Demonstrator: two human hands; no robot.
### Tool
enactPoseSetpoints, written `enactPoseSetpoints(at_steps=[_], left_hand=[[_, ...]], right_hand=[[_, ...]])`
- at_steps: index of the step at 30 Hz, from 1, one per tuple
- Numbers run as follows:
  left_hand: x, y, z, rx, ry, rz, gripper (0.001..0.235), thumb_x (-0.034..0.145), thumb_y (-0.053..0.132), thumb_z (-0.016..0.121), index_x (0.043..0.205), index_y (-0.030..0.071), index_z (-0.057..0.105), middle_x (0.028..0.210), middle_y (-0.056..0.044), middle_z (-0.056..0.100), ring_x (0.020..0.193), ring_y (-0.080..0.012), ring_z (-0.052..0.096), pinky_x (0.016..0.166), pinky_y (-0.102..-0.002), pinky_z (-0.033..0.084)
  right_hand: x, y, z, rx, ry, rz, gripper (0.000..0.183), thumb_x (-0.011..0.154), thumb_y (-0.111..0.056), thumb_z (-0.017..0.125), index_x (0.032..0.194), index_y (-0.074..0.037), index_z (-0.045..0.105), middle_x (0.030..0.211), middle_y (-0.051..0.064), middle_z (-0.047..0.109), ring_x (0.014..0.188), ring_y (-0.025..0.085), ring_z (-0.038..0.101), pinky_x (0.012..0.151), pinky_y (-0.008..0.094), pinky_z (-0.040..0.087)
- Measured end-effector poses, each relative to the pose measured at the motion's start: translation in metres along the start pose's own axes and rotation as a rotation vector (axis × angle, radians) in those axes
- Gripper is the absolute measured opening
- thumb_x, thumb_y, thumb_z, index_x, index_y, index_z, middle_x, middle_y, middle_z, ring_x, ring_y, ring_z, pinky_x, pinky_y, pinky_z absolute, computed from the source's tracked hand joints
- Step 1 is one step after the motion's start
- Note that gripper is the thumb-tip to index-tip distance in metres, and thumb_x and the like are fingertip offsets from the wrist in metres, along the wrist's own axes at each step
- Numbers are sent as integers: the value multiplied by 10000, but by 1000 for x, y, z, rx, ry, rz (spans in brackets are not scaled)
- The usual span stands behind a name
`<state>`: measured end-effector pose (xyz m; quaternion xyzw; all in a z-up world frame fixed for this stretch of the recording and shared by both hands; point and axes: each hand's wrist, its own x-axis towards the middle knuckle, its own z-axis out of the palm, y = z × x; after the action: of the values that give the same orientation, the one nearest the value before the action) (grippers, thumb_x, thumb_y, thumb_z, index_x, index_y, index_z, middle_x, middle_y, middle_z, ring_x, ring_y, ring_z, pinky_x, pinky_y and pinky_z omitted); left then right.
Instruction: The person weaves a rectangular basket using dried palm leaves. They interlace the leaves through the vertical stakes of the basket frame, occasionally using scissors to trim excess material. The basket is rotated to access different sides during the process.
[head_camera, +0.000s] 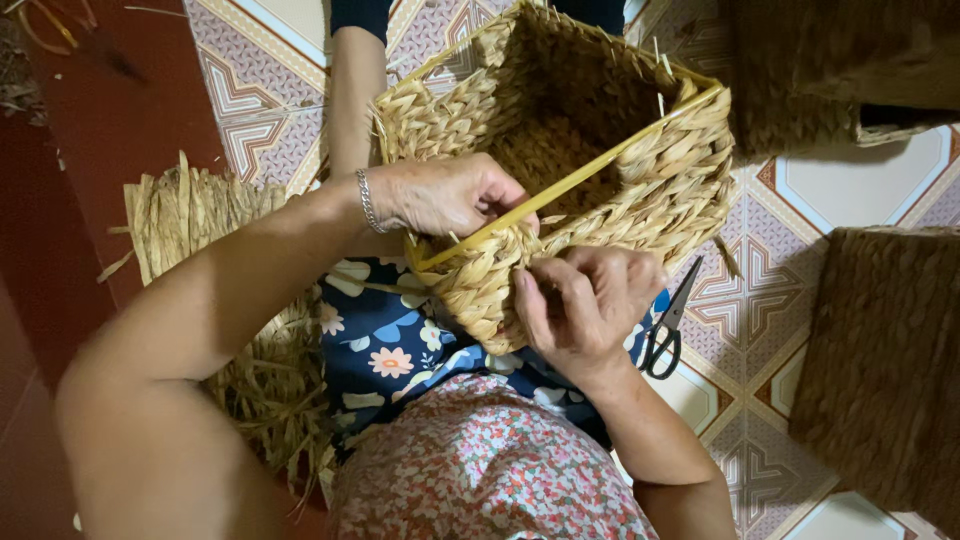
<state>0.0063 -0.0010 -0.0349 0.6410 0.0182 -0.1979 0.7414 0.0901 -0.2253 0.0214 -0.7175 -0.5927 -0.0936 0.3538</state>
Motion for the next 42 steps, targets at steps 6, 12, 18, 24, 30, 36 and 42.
enactPoseSetpoints(at_steps=[6, 12, 18, 24, 30, 36, 42], left_hand=[[-9, 11, 1, -9, 72, 84, 453, 889, 120, 733, 1321, 35, 627, 1236, -78, 727, 1085, -113, 701, 951, -274, 563], [-48, 51, 23, 229, 377, 117, 438, 1060, 204, 586, 1468, 47, 558, 1228, -167, 728, 1013, -269, 698, 889, -371, 561], [-63, 62, 52, 474, 430, 120, 691, 853, 170, 689, 1474, -4, 440, 1113, -260, 713, 632, -188, 686, 626, -344, 600], [-52, 50, 49, 823, 430, 308, 492, 918, 175, 630, 1346, 24, 440, 1147, -301, 675, 503, -154, 609, 481, -306, 525], [-56, 55, 47, 354, 395, -108, 780, 797, 268, 625, 1516, 71, 396, 819, -129, 743, 596, -193, 638, 534, -365, 518], [-59, 62, 46, 559, 412, 118, 689, 816, 420, 716, 1298, -45, 554, 919, -197, 699, 832, -215, 648, 653, -384, 512], [-58, 64, 49, 526, 379, -257, 489, 673, 519, 592, 737, 39, 660, 574, -94, 636, 511, -195, 557, 460, -391, 444]], right_hand=[[7, -3, 3, 44, 1, -13, 221, 819, -78, 812, 959, -121, 647, 860, 43, 581, 821, 260, 503, 862, 431, 321], [1, 3, 3, 303, 24, -76, 184, 795, -32, 727, 913, -75, 593, 863, 73, 585, 798, 264, 524, 804, 427, 360], [-6, 1, -2, 464, -57, -103, 169, 861, -8, 681, 960, -51, 551, 1021, 147, 648, 886, 281, 613, 811, 413, 470], [-6, 0, -4, 549, -126, -79, 180, 887, 38, 634, 1001, -44, 522, 1020, 128, 656, 908, 279, 650, 810, 407, 497], [-12, 2, -8, 668, -123, 42, 170, 924, 75, 636, 1031, -14, 539, 1026, 154, 646, 903, 277, 640, 832, 384, 530], [-17, 2, 2, 566, 0, 69, 246, 903, 92, 735, 1057, 9, 562, 1017, 179, 672, 904, 281, 662, 805, 358, 537], [-13, 1, 6, 526, 69, 44, 298, 867, 91, 799, 1076, 14, 601, 965, 154, 690, 853, 280, 684, 759, 357, 525]])
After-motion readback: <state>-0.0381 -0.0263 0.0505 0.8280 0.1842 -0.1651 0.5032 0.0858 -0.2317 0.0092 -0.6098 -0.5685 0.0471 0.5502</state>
